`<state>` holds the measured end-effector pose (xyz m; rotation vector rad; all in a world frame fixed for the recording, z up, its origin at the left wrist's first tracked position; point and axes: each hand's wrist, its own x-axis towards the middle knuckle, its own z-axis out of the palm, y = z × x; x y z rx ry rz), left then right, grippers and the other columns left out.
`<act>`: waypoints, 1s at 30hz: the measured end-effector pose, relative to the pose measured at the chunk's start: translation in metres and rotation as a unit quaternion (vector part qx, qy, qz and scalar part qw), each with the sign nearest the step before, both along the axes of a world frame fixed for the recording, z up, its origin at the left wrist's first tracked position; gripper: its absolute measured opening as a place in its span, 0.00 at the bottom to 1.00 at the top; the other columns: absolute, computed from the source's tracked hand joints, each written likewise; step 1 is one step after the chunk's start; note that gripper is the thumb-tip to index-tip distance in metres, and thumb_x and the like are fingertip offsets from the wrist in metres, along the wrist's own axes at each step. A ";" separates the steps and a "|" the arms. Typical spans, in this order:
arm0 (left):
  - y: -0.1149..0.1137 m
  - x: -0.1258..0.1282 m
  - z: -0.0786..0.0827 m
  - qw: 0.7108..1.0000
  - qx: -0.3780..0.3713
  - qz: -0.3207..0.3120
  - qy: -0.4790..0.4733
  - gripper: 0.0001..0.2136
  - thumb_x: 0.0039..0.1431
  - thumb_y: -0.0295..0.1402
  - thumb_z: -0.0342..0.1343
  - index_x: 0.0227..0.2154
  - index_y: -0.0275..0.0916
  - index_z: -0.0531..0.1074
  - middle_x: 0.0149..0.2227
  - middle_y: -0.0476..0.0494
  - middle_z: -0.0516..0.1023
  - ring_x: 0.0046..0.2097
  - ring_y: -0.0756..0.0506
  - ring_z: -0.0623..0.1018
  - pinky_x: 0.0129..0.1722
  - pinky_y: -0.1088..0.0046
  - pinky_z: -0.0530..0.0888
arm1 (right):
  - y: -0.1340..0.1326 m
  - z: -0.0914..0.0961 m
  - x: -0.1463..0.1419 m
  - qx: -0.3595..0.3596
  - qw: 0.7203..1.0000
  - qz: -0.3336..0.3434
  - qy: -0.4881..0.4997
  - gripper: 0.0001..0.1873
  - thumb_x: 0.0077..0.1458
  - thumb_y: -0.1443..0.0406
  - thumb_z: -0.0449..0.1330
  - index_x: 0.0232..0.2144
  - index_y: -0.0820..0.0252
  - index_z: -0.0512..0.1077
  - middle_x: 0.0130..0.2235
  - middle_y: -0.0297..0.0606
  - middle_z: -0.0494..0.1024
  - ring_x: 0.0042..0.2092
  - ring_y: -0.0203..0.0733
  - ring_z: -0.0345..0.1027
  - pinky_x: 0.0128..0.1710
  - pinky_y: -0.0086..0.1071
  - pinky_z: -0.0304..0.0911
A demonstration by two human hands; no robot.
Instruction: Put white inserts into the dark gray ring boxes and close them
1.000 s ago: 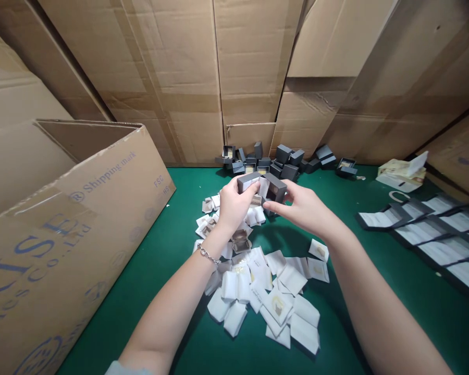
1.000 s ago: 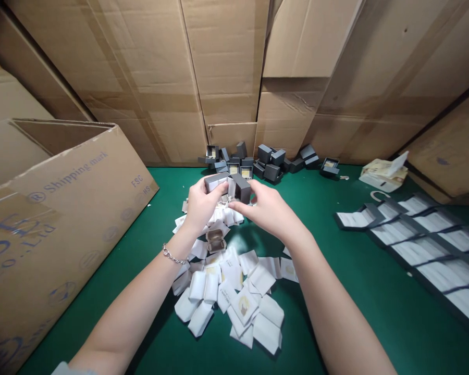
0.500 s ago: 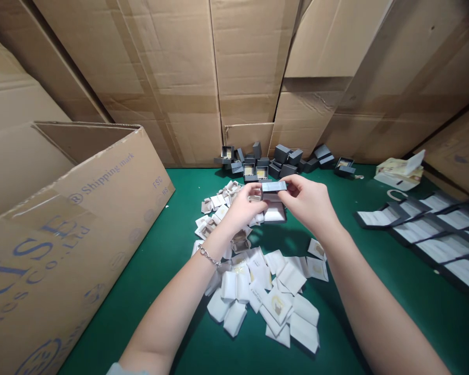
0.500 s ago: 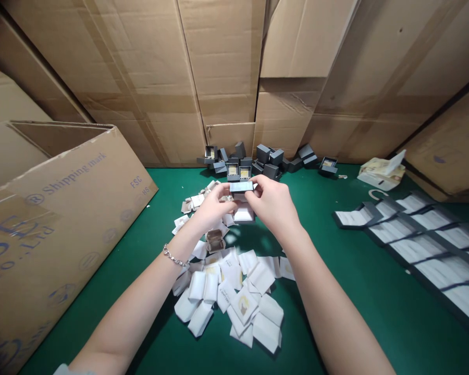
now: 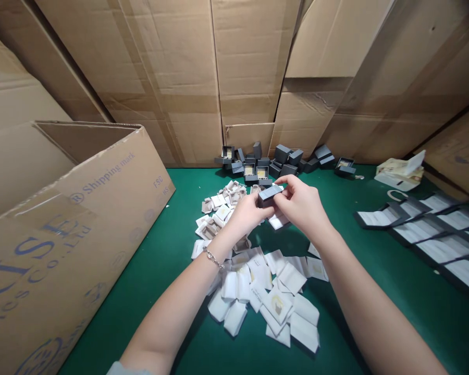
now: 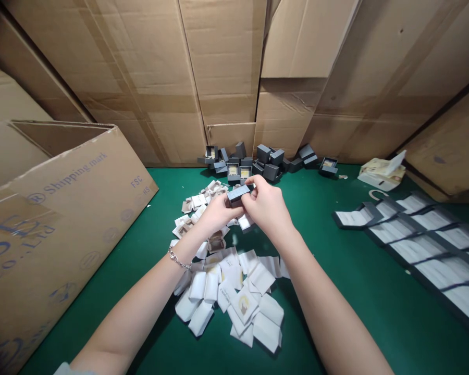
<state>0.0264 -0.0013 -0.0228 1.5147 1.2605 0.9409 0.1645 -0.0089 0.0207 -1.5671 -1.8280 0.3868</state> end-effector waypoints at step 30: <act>0.007 -0.014 0.017 0.916 -0.067 0.158 -0.362 0.12 0.50 0.29 0.59 0.39 0.36 0.71 0.35 0.45 0.80 0.37 0.47 0.79 0.42 0.70 0.73 | 0.029 -0.017 0.067 -0.538 0.839 0.046 -0.071 0.20 0.57 0.53 0.55 0.21 0.59 0.59 0.18 0.34 0.68 0.18 0.31 0.59 0.23 0.29 0.64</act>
